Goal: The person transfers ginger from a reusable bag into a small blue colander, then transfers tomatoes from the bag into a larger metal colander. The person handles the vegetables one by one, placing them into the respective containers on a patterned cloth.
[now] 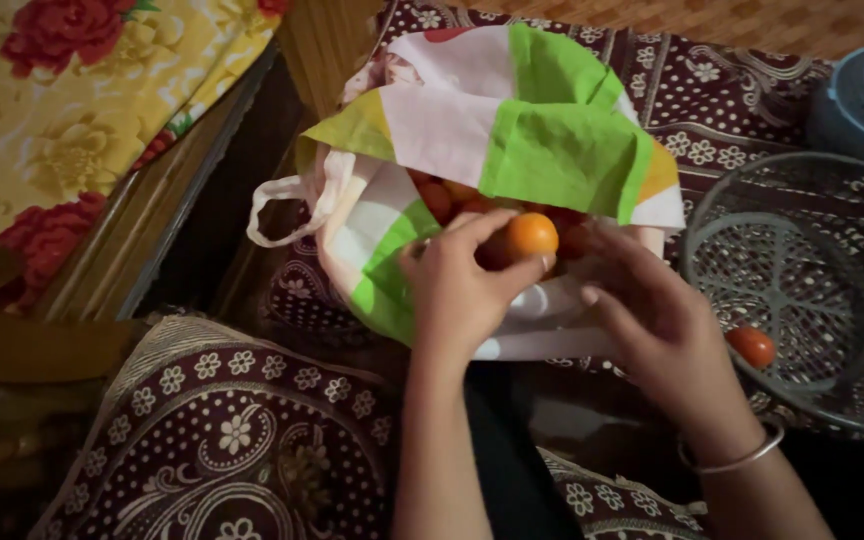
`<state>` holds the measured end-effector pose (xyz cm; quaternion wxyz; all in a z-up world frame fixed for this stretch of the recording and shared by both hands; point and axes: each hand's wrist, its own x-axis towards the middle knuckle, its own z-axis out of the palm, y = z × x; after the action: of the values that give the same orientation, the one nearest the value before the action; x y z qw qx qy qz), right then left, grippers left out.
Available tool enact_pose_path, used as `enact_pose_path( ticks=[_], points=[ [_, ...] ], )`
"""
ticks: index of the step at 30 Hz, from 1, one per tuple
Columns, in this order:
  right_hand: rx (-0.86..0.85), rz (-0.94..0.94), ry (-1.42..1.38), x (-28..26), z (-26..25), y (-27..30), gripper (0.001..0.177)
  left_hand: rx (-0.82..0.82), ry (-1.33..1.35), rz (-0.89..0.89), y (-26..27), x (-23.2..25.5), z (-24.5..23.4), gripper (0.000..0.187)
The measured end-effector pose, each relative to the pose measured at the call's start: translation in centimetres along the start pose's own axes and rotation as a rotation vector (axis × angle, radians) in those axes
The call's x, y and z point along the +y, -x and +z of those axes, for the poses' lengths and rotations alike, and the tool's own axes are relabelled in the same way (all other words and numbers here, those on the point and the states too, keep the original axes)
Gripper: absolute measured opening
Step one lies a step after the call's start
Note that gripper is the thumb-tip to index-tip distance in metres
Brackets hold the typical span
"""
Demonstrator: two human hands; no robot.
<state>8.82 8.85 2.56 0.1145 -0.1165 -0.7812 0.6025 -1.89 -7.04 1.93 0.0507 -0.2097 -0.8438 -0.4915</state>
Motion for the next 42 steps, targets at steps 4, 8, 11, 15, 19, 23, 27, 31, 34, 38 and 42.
enact_pose_path(
  ticks=[4,8,11,15,19,23,27,31,34,38,42],
  points=[
    [-0.016,-0.238,0.152,-0.5,-0.5,0.7,0.056,-0.221,0.110,0.087,0.5,0.5,-0.3,0.055],
    [0.018,-0.097,0.002,-0.2,-1.1,1.6,0.056,-0.334,0.518,0.010,0.5,1.3,0.9,0.054],
    [0.047,-0.074,-0.059,0.4,-1.5,1.9,0.054,-0.372,0.565,-0.018,0.6,1.8,1.0,0.046],
    [0.127,0.019,-0.105,1.6,-2.0,2.0,0.046,-0.410,0.392,-0.168,0.7,2.9,1.2,0.040],
    [0.167,0.144,-0.308,3.1,-2.7,2.1,0.035,-0.484,0.427,-0.089,0.4,3.1,1.6,0.042],
    [0.085,0.254,-0.634,4.3,-3.9,2.0,0.031,-0.493,0.299,-0.076,0.3,3.2,2.1,0.042],
    [0.106,0.361,-0.758,5.3,-4.4,2.2,0.038,-0.439,0.217,-0.053,0.5,3.5,2.9,0.040],
    [0.139,0.418,-0.828,6.2,-5.3,2.2,0.039,-0.406,0.213,-0.016,0.6,3.6,3.5,0.036],
    [0.182,0.341,-0.790,6.4,-6.2,2.4,0.030,-0.370,0.151,0.014,0.8,3.8,4.0,0.036],
    [0.356,0.306,-0.528,5.3,-8.5,2.6,0.019,-0.318,-0.077,0.108,0.9,3.7,5.4,0.036],
    [0.470,0.228,-0.054,4.7,-10.4,3.5,0.030,-0.320,-0.278,0.176,1.1,3.7,6.6,0.034]
  ],
)
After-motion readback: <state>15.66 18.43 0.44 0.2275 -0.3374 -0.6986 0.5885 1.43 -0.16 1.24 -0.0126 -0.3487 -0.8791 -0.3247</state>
